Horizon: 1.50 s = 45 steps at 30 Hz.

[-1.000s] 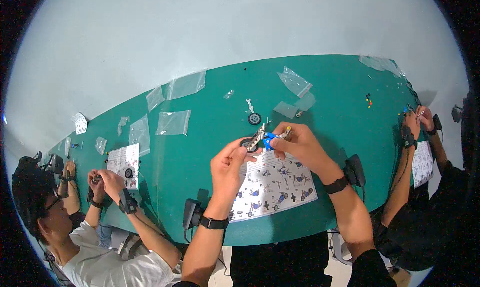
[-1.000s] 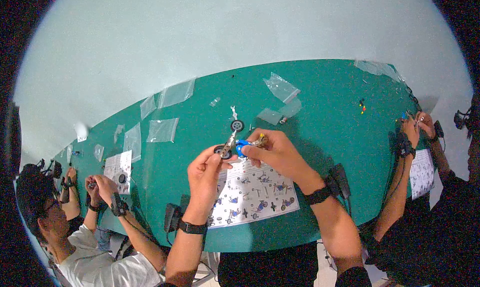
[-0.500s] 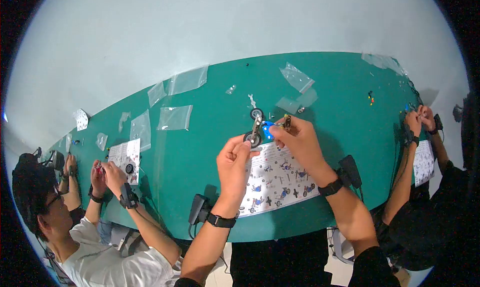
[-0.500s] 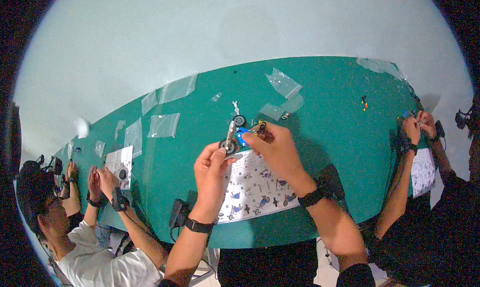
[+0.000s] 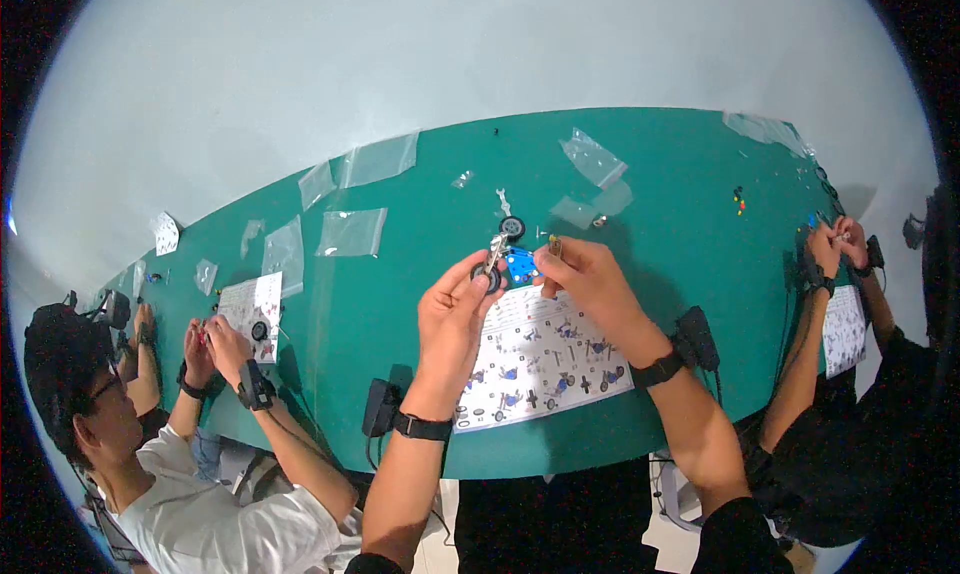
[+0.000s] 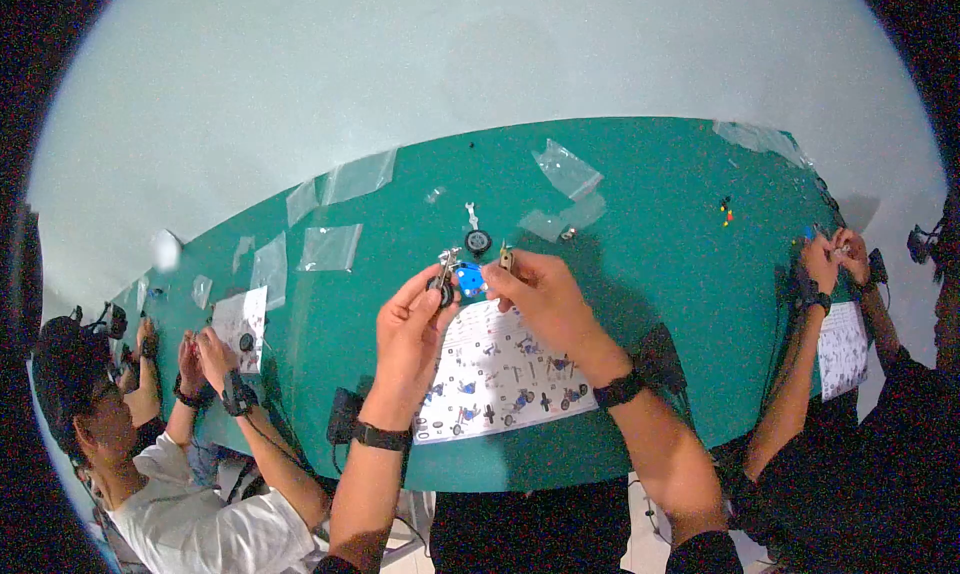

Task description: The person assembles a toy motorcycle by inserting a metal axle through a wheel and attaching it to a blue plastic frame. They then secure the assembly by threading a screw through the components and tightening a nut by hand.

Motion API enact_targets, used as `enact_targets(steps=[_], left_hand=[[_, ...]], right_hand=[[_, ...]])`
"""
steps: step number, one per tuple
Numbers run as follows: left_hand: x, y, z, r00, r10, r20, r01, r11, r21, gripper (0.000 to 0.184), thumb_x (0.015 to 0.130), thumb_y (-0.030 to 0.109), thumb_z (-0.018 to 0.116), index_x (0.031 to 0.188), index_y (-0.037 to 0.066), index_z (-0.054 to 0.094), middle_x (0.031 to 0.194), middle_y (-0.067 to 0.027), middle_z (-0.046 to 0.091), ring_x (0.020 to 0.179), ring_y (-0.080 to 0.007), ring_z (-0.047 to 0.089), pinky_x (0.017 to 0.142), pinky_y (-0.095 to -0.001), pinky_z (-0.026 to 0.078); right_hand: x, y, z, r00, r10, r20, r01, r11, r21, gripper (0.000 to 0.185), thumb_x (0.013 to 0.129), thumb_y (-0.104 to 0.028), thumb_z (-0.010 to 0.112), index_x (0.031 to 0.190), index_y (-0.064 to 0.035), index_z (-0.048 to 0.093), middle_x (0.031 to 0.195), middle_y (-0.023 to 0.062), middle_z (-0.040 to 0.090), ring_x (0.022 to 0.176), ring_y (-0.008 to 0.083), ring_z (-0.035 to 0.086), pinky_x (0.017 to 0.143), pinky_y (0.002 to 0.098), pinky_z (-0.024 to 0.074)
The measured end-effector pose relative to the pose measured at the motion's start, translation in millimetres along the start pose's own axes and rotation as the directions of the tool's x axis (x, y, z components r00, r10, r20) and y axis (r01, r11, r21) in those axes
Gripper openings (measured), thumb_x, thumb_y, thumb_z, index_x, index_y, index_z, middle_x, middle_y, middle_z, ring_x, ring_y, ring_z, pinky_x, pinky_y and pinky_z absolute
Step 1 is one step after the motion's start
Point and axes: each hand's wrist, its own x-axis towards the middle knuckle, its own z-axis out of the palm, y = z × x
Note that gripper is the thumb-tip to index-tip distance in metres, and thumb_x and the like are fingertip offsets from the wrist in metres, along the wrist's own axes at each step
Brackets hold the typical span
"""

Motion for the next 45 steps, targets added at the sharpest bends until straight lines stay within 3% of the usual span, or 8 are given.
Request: enact_targets(steps=[4,13,20,26,29,31,40,45], left_hand=[[0,7,1,0.999,-0.009,-0.045,0.013,0.995,0.094,0.036,0.105,0.000,0.061,0.140,-0.007,0.061,0.123,-0.0179,0.075,0.107,-0.0219,0.074,0.094,-0.0309,0.064],[-3,11,0,0.979,0.086,-0.187,-0.050,0.981,0.188,0.038,0.099,-0.001,0.070,0.137,-0.007,0.064,0.113,-0.0163,0.078,0.092,-0.0203,0.077,0.077,-0.0266,0.066],[-4,15,-2,0.953,0.230,-0.196,-0.116,0.876,0.468,0.040,0.091,-0.010,0.074,0.131,-0.007,0.069,0.113,-0.0174,0.078,0.093,-0.0194,0.077,0.079,-0.0294,0.064],[0,13,3,0.957,0.280,-0.074,-0.236,0.902,0.362,0.040,0.086,-0.017,0.074,0.124,-0.006,0.070,0.112,-0.0177,0.078,0.097,-0.0217,0.077,0.086,-0.0317,0.062],[-2,13,-6,0.967,0.254,-0.014,-0.220,0.865,0.451,0.038,0.086,-0.016,0.074,0.122,-0.005,0.070,0.109,-0.0170,0.078,0.097,-0.0222,0.077,0.089,-0.0327,0.061],[-3,14,-7,0.975,0.221,-0.004,-0.201,0.892,0.404,0.036,0.087,-0.015,0.074,0.121,-0.005,0.071,0.107,-0.0161,0.078,0.096,-0.0211,0.076,0.089,-0.0325,0.061],[-3,13,-3,0.978,0.206,-0.038,-0.169,0.884,0.435,0.023,0.091,-0.007,0.076,0.113,-0.005,0.072,0.101,-0.0139,0.079,0.089,-0.0172,0.075,0.083,-0.0309,0.060],[-2,11,-6,0.977,0.212,-0.025,-0.172,0.853,0.492,0.018,0.092,-0.006,0.076,0.110,-0.005,0.072,0.100,-0.0137,0.079,0.087,-0.0171,0.076,0.082,-0.0293,0.060]], right_hand=[[3,8,-8,0.999,-0.008,0.032,0.008,1.000,0.008,0.028,0.103,-0.032,0.072,0.103,-0.0040,0.074,0.088,-0.0011,0.069,0.076,0.0065,0.063,0.069,0.0244,0.0506],[-2,-11,-11,0.999,0.033,0.029,-0.038,0.981,0.191,0.024,0.094,-0.007,0.079,0.116,0.0002,0.073,0.109,0.0071,0.074,0.097,0.0139,0.073,0.093,0.0319,0.0601],[-3,-8,-11,0.993,-0.118,-0.015,0.119,0.987,0.110,0.029,0.091,-0.004,0.079,0.119,-0.0009,0.072,0.111,0.0054,0.074,0.101,0.0129,0.071,0.092,0.0293,0.0579],[-6,-13,-6,0.986,-0.161,-0.049,0.166,0.979,0.122,0.029,0.092,-0.004,0.079,0.120,-0.0010,0.073,0.110,0.0053,0.074,0.100,0.0105,0.070,0.090,0.0272,0.0571],[-8,-14,-5,0.982,-0.187,-0.034,0.190,0.974,0.124,0.029,0.093,-0.004,0.078,0.121,-0.0011,0.073,0.109,0.0051,0.074,0.100,0.0098,0.069,0.088,0.0263,0.0568],[-9,-20,-6,0.982,-0.186,-0.037,0.189,0.976,0.111,0.029,0.094,-0.004,0.078,0.122,-0.0009,0.073,0.108,0.0051,0.074,0.099,0.0097,0.069,0.088,0.0260,0.0568],[-5,-10,-8,0.994,-0.035,-0.101,0.049,0.988,0.143,0.028,0.096,-0.010,0.079,0.120,0.0017,0.073,0.105,0.0054,0.075,0.095,0.0107,0.070,0.085,0.0259,0.0573],[-5,-6,-6,0.984,0.146,-0.099,-0.105,0.935,0.339,0.030,0.095,-0.015,0.081,0.119,0.0008,0.072,0.103,0.0045,0.074,0.094,0.0103,0.070,0.085,0.0258,0.0570]])
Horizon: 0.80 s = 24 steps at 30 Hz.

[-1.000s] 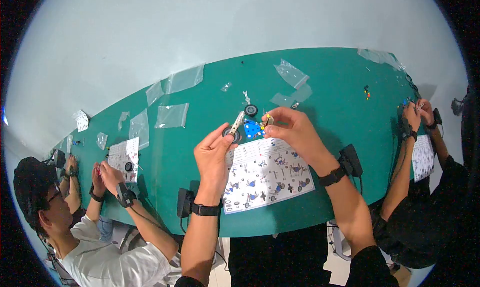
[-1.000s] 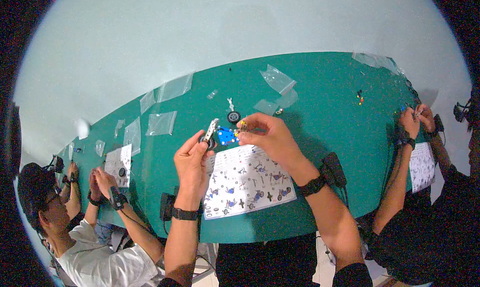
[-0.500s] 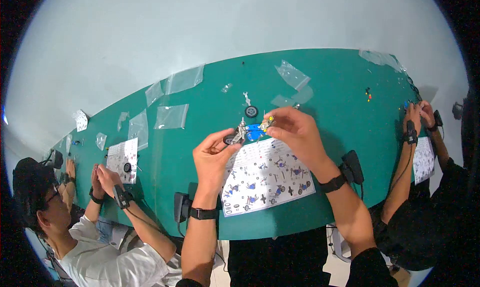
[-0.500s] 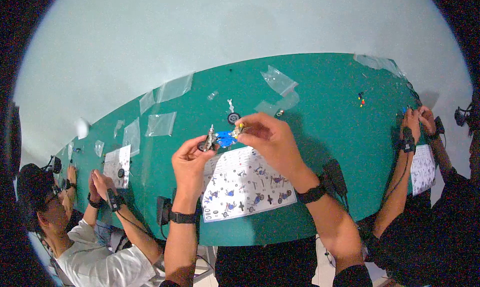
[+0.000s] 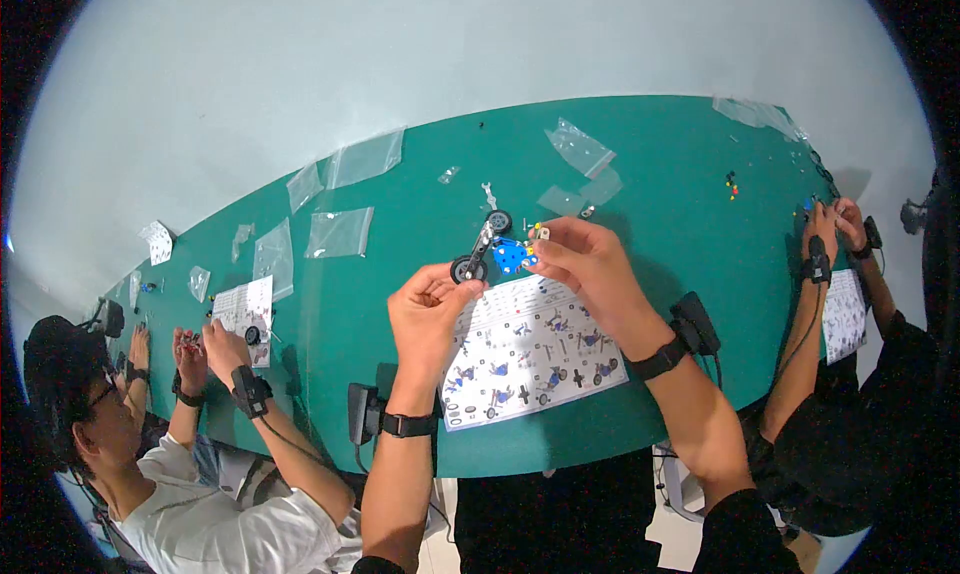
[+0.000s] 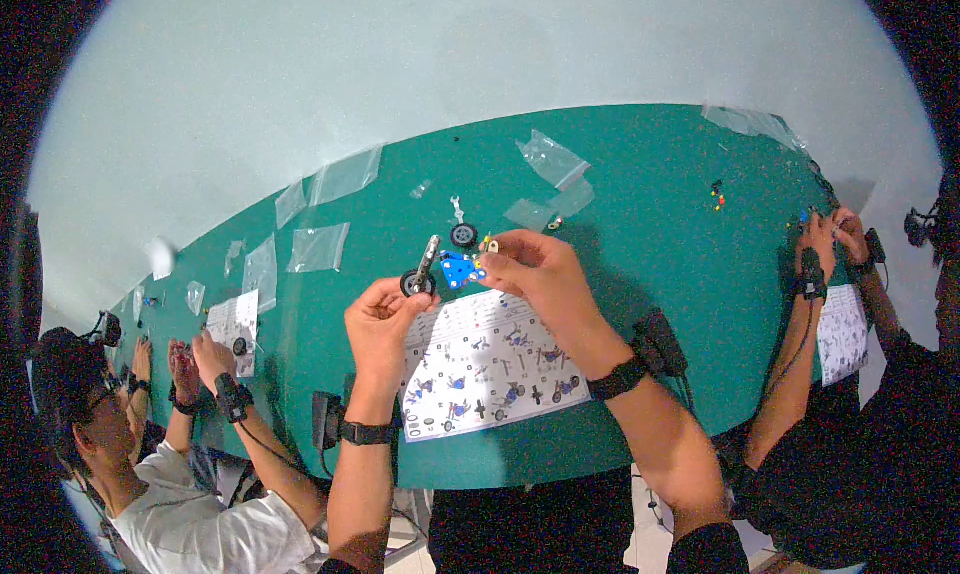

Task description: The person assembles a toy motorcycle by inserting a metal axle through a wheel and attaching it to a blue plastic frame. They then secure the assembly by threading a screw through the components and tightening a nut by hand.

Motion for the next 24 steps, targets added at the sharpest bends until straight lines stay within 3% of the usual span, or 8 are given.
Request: enact_targets(steps=[1,5,11,12,15,16,19,24], left_hand=[[1,-1,0,1.000,-0.006,-0.013,0.005,1.000,-0.006,0.017,0.092,-0.006,0.075,0.109,-0.005,0.072,0.099,-0.0136,0.079,0.087,-0.0172,0.076,0.082,-0.0291,0.060],[1,5,4,0.997,-0.033,-0.063,0.030,0.999,-0.043,0.017,0.095,-0.003,0.073,0.112,-0.004,0.070,0.103,-0.0123,0.077,0.091,-0.0175,0.075,0.082,-0.0289,0.060],[-4,12,15,0.994,-0.048,0.100,0.080,0.934,-0.349,0.034,0.099,0.005,0.070,0.131,0.001,0.061,0.108,-0.0083,0.073,0.092,-0.0165,0.070,0.079,-0.0299,0.059],[-4,16,18,0.993,-0.102,0.062,0.116,0.944,-0.308,0.041,0.093,-0.004,0.075,0.131,0.002,0.062,0.107,-0.0063,0.073,0.079,-0.0111,0.066,0.068,-0.0245,0.054],[-5,13,12,0.985,-0.142,0.097,0.151,0.984,-0.097,0.041,0.093,-0.002,0.077,0.131,0.004,0.063,0.101,-0.0030,0.073,0.072,-0.0050,0.060,0.059,-0.0206,0.045],[-5,12,10,0.988,-0.128,0.085,0.132,0.990,-0.045,0.038,0.093,-0.001,0.078,0.129,0.004,0.065,0.097,-0.0013,0.073,0.068,-0.0011,0.055,0.054,-0.0192,0.037],[-4,17,9,0.988,-0.143,0.049,0.142,0.990,0.019,0.034,0.094,0.000,0.078,0.125,0.003,0.068,0.097,-0.0014,0.074,0.072,-0.0020,0.058,0.058,-0.0197,0.041],[-5,15,9,0.996,-0.073,0.059,0.064,0.989,0.136,0.031,0.092,0.002,0.079,0.122,0.004,0.070,0.095,-0.0011,0.074,0.080,-0.0024,0.062,0.065,-0.0201,0.046]], right_hand=[[0,0,0,1.000,0.012,0.003,-0.012,1.000,0.021,0.030,0.095,-0.015,0.081,0.119,0.0003,0.072,0.103,0.0040,0.074,0.094,0.0099,0.069,0.086,0.0257,0.0567],[1,0,1,0.984,-0.165,0.064,0.174,0.968,-0.178,0.031,0.094,-0.010,0.080,0.122,-0.0016,0.071,0.100,0.0006,0.071,0.094,0.0077,0.066,0.088,0.0249,0.0554],[2,7,4,0.967,-0.200,0.161,0.225,0.961,-0.160,0.034,0.093,-0.003,0.078,0.126,-0.0021,0.068,0.101,-0.0010,0.068,0.096,0.0080,0.065,0.088,0.0247,0.0549],[3,10,5,0.966,-0.187,0.178,0.213,0.967,-0.142,0.034,0.094,-0.003,0.077,0.126,-0.0019,0.068,0.102,-0.0005,0.068,0.097,0.0083,0.065,0.088,0.0249,0.0551],[0,12,8,0.943,-0.178,0.281,0.220,0.968,-0.125,0.035,0.096,-0.003,0.074,0.129,-0.0013,0.065,0.105,0.0014,0.067,0.098,0.0094,0.066,0.089,0.0258,0.0560],[-2,13,9,0.931,-0.176,0.321,0.226,0.966,-0.126,0.036,0.096,-0.003,0.073,0.131,-0.0011,0.064,0.107,0.0021,0.067,0.098,0.0098,0.066,0.090,0.0261,0.0563],[0,17,12,0.907,-0.252,0.337,0.310,0.942,-0.131,0.034,0.100,-0.005,0.070,0.133,-0.0009,0.062,0.106,0.0033,0.067,0.098,0.0107,0.068,0.089,0.0265,0.0567],[-5,13,8,0.907,-0.193,0.375,0.300,0.920,-0.253,0.025,0.105,-0.008,0.064,0.128,0.0010,0.063,0.106,0.0065,0.069,0.097,0.0125,0.073,0.085,0.0269,0.0576]])
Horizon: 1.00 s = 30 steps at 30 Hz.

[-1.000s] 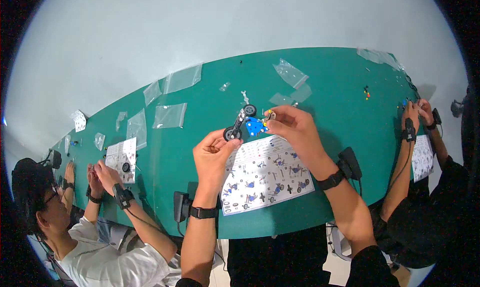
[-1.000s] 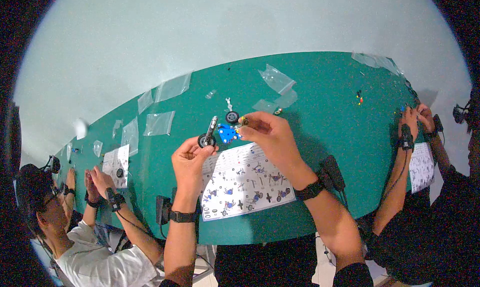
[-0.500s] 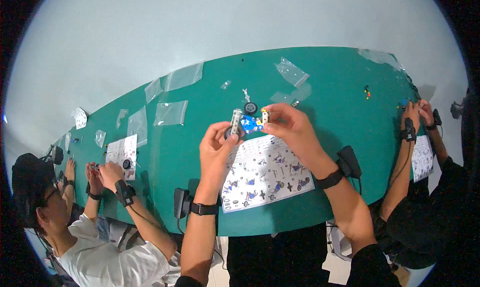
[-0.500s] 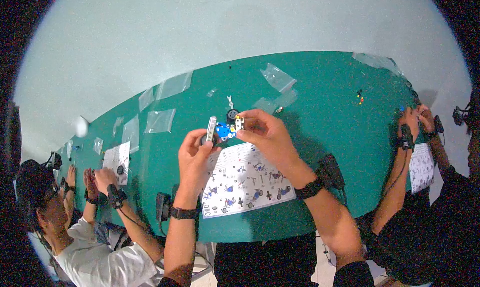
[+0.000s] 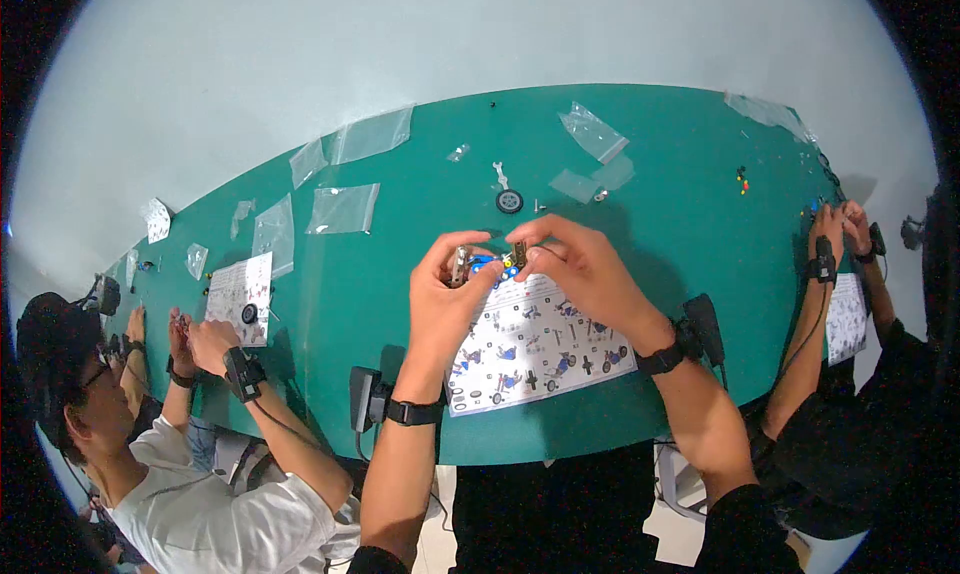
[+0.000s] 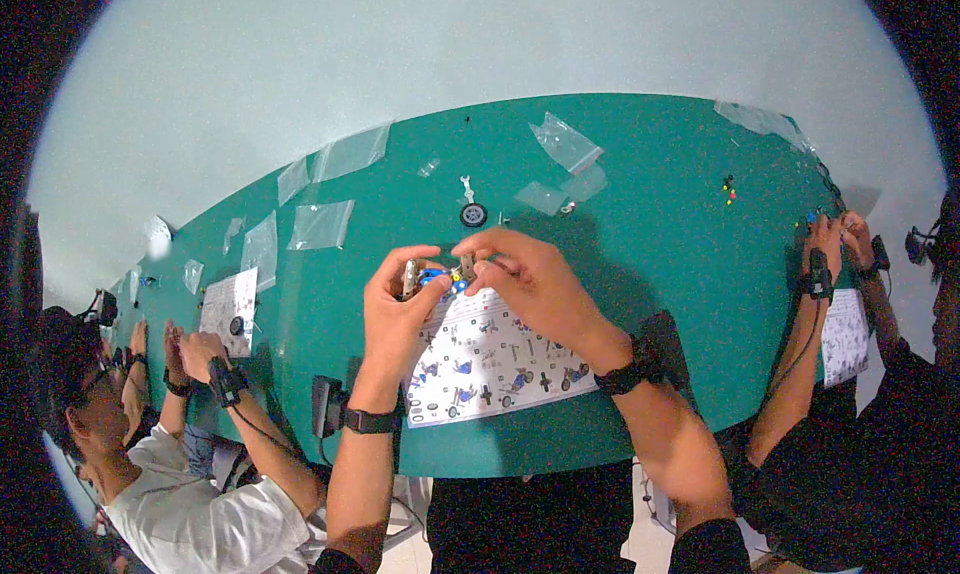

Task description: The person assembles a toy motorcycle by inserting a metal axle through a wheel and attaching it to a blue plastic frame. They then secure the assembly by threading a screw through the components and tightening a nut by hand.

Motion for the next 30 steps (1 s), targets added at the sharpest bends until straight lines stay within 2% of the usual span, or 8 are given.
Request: enact_targets(steps=[4,10,16,19,22,25,28,30], left_hand=[[0,2,-1,1.000,-0.011,0.000,0.011,1.000,0.023,0.030,0.091,0.002,0.080,0.120,0.005,0.072,0.093,0.0005,0.073,0.078,-0.0019,0.060,0.064,-0.0206,0.044],[0,4,-4,0.999,-0.042,-0.015,0.042,0.999,-0.018,0.030,0.091,0.000,0.079,0.120,0.005,0.072,0.087,0.0041,0.069,0.072,-0.0005,0.053,0.060,-0.0202,0.037],[2,7,-7,1.000,-0.024,0.013,0.024,0.999,0.034,0.031,0.091,0.000,0.079,0.121,0.005,0.072,0.088,0.0025,0.070,0.073,-0.0008,0.055,0.060,-0.0204,0.039],[1,8,-6,1.000,-0.015,0.011,0.015,1.000,-0.023,0.032,0.091,0.000,0.078,0.122,0.005,0.071,0.088,0.0019,0.071,0.074,-0.0011,0.057,0.061,-0.0205,0.040],[3,5,-10,0.998,-0.064,0.022,0.064,0.998,-0.024,0.032,0.091,-0.001,0.078,0.122,0.004,0.072,0.089,0.0016,0.072,0.076,-0.0015,0.059,0.062,-0.0204,0.042],[2,7,-10,0.998,-0.045,0.049,0.048,0.997,-0.067,0.032,0.091,-0.001,0.078,0.122,0.004,0.072,0.088,0.0019,0.072,0.074,-0.0018,0.059,0.062,-0.0203,0.042],[2,7,-16,0.990,-0.111,0.090,0.119,0.989,-0.087,0.033,0.090,-0.001,0.078,0.122,0.004,0.072,0.088,0.0018,0.071,0.074,-0.0018,0.058,0.062,-0.0203,0.042],[2,9,-14,0.992,-0.084,0.094,0.093,0.991,-0.095,0.033,0.090,-0.001,0.078,0.122,0.004,0.072,0.088,0.0019,0.071,0.073,-0.0016,0.057,0.061,-0.0204,0.041]], right_hand=[[0,1,-3,0.999,-0.015,0.041,0.018,0.998,-0.058,0.020,0.104,-0.005,0.062,0.123,0.0022,0.064,0.109,0.0084,0.071,0.098,0.0147,0.076,0.085,0.0281,0.0590],[1,2,2,0.999,-0.030,-0.015,0.029,0.999,-0.041,0.018,0.100,0.003,0.062,0.117,0.0025,0.064,0.111,0.0090,0.073,0.106,0.0188,0.077,0.087,0.0296,0.0604],[0,1,0,0.998,0.053,-0.028,-0.054,0.998,-0.032,0.020,0.098,0.003,0.066,0.118,0.0023,0.064,0.114,0.0098,0.072,0.104,0.0191,0.076,0.090,0.0316,0.0615],[3,4,1,0.999,-0.018,-0.028,0.019,0.999,0.035,0.023,0.098,0.000,0.070,0.120,0.0016,0.063,0.115,0.0099,0.072,0.103,0.0188,0.074,0.091,0.0331,0.0622],[4,-9,-1,0.995,0.092,-0.032,-0.083,0.972,0.220,0.030,0.096,-0.002,0.075,0.124,0.0013,0.063,0.115,0.0099,0.072,0.103,0.0186,0.074,0.091,0.0338,0.0626],[3,-8,-2,0.993,0.113,0.043,-0.118,0.980,0.158,0.039,0.093,-0.003,0.079,0.129,0.0011,0.063,0.117,0.0094,0.071,0.106,0.0186,0.073,0.091,0.0336,0.0627],[3,-11,-5,0.985,0.163,0.048,-0.168,0.978,0.125,0.045,0.091,-0.003,0.082,0.131,0.0002,0.063,0.117,0.0084,0.071,0.106,0.0179,0.073,0.090,0.0321,0.0624],[3,-13,-5,0.978,0.204,0.054,-0.208,0.975,0.083,0.042,0.090,0.004,0.079,0.127,0.0001,0.062,0.118,0.0098,0.069,0.105,0.0197,0.073,0.092,0.0354,0.0629]])
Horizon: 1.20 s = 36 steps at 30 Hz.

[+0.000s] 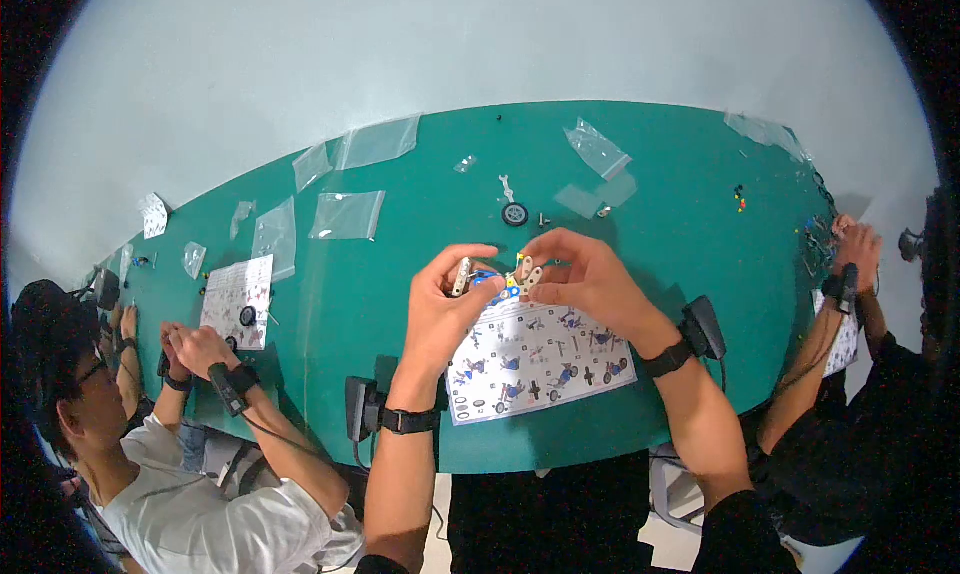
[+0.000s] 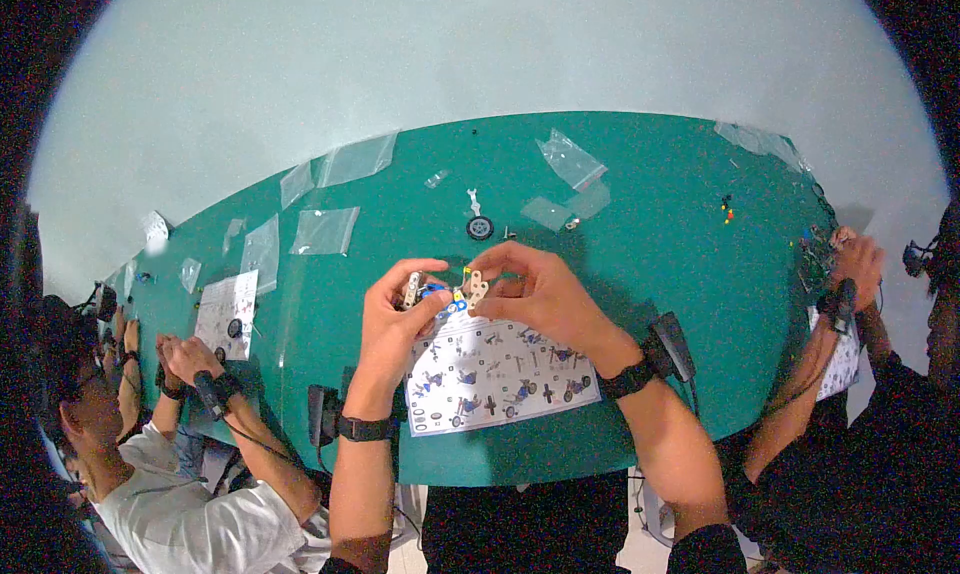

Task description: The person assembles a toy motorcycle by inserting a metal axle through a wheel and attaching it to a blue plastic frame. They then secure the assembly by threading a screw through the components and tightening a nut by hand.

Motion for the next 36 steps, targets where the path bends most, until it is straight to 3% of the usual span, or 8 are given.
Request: enact_targets(steps=[7,10,19,28,30,33,34,36], left_hand=[[-2,-3,-1,1.000,0.002,0.018,-0.001,0.999,-0.053,0.034,0.090,-0.001,0.079,0.123,0.004,0.072,0.090,0.0019,0.071,0.074,-0.0014,0.057,0.063,-0.0198,0.041],[-2,0,1,0.995,0.097,-0.001,-0.097,0.991,0.089,0.033,0.091,0.001,0.079,0.123,0.006,0.073,0.094,0.0011,0.071,0.070,-0.0015,0.054,0.057,-0.0205,0.040],[0,-3,-5,0.996,0.082,0.017,-0.084,0.983,0.162,0.036,0.089,-0.001,0.080,0.125,0.004,0.073,0.094,0.0005,0.073,0.081,-0.0052,0.062,0.070,-0.0225,0.049],[1,-2,-4,0.996,0.058,-0.073,-0.050,0.992,0.114,0.035,0.089,0.000,0.080,0.123,0.004,0.074,0.093,0.0007,0.073,0.078,-0.0046,0.060,0.068,-0.0223,0.047],[0,-1,-4,0.996,0.046,-0.072,-0.033,0.986,0.166,0.035,0.089,0.000,0.080,0.123,0.004,0.074,0.093,0.0006,0.073,0.078,-0.0046,0.060,0.068,-0.0225,0.047],[2,-2,-4,0.998,0.043,-0.043,-0.034,0.981,0.190,0.036,0.089,0.000,0.080,0.124,0.004,0.074,0.092,0.0008,0.073,0.078,-0.0044,0.060,0.068,-0.0226,0.047],[2,-4,-5,0.999,0.040,-0.029,-0.034,0.981,0.191,0.036,0.089,0.000,0.080,0.124,0.004,0.074,0.092,0.0009,0.072,0.078,-0.0044,0.060,0.067,-0.0226,0.047],[2,-6,-5,0.999,0.046,-0.028,-0.039,0.979,0.200,0.036,0.089,-0.001,0.080,0.124,0.004,0.074,0.091,0.0011,0.072,0.078,-0.0044,0.060,0.067,-0.0225,0.047]], right_hand=[[3,10,-3,0.997,-0.040,0.067,0.036,0.998,0.050,0.025,0.092,0.007,0.075,0.111,-0.0017,0.059,0.114,0.0097,0.068,0.107,0.0220,0.072,0.096,0.0392,0.0635],[2,12,-5,0.997,-0.064,0.034,0.062,0.996,0.056,0.030,0.094,-0.006,0.080,0.119,-0.0006,0.065,0.113,0.0082,0.072,0.104,0.0189,0.074,0.093,0.0353,0.0625],[4,13,-4,0.999,-0.045,0.016,0.045,0.999,-0.027,0.020,0.101,-0.005,0.071,0.120,0.0013,0.071,0.114,0.0078,0.074,0.104,0.0160,0.072,0.094,0.0330,0.0601],[2,16,5,0.995,-0.082,-0.054,0.080,0.996,-0.046,0.034,0.095,0.000,0.075,0.128,-0.0023,0.067,0.117,0.0064,0.073,0.103,0.0141,0.071,0.094,0.0320,0.0592],[-3,14,14,0.977,-0.206,-0.059,0.179,0.937,-0.301,0.037,0.093,0.001,0.077,0.128,-0.0025,0.065,0.116,0.0083,0.072,0.101,0.0167,0.073,0.091,0.0325,0.0597],[-4,9,15,0.915,-0.401,0.044,0.343,0.715,-0.610,0.038,0.091,-0.001,0.078,0.126,-0.0029,0.065,0.113,0.0119,0.069,0.097,0.0227,0.074,0.087,0.0342,0.0603],[-4,8,15,0.885,-0.455,0.100,0.393,0.615,-0.684,0.037,0.091,-0.002,0.078,0.125,-0.0030,0.065,0.112,0.0132,0.069,0.096,0.0250,0.074,0.086,0.0349,0.0604],[-7,4,14,0.883,-0.457,0.109,0.400,0.610,-0.684,0.035,0.091,-0.004,0.077,0.124,-0.0042,0.065,0.109,0.0146,0.067,0.095,0.0289,0.074,0.084,0.0370,0.0603]])
